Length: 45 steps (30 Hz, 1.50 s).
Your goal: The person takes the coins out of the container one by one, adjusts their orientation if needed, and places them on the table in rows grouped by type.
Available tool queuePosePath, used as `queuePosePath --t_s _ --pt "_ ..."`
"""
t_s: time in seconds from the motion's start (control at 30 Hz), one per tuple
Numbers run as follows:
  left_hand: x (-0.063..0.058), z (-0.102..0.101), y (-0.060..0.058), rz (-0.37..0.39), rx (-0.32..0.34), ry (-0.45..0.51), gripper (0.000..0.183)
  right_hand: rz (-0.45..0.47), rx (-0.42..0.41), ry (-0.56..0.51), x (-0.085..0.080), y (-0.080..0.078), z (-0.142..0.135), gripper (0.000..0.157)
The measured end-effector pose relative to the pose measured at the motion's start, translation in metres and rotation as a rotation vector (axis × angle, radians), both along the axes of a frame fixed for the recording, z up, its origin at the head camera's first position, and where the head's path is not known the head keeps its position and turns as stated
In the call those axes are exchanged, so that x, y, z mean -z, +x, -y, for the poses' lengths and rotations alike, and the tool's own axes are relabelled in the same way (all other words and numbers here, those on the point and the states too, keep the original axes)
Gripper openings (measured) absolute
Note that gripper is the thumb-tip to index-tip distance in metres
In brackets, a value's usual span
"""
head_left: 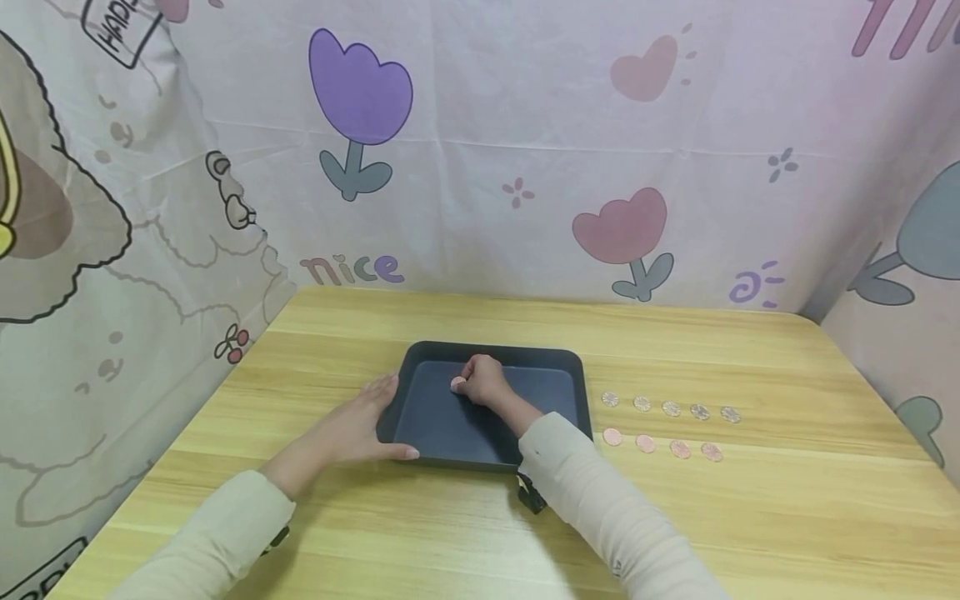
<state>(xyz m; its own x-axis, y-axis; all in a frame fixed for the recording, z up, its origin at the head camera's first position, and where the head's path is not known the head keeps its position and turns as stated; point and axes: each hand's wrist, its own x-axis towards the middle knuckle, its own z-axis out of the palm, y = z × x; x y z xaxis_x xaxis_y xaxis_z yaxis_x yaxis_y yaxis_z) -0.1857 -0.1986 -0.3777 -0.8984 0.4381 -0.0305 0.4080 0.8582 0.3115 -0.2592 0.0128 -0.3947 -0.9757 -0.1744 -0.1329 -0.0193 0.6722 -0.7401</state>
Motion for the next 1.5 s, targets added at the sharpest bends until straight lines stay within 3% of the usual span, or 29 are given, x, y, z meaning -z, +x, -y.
queuePosePath --t_s 0.27,0.53,0.97,1.5 --pt "-0.002 0.000 0.002 0.020 -0.013 -0.010 0.116 0.104 0.046 -0.137 -0.003 0.006 -0.012 0.016" --pt "-0.005 -0.001 0.004 0.021 -0.009 -0.012 0.115 0.088 0.081 -0.212 -0.011 0.013 -0.032 0.018" --pt "0.001 0.002 0.003 0.008 -0.011 -0.020 0.115 0.130 0.187 -0.298 -0.017 0.015 -0.066 0.015" --pt "-0.002 0.000 0.003 0.009 -0.007 -0.025 0.115 0.136 0.202 -0.355 -0.029 0.026 -0.103 0.017"
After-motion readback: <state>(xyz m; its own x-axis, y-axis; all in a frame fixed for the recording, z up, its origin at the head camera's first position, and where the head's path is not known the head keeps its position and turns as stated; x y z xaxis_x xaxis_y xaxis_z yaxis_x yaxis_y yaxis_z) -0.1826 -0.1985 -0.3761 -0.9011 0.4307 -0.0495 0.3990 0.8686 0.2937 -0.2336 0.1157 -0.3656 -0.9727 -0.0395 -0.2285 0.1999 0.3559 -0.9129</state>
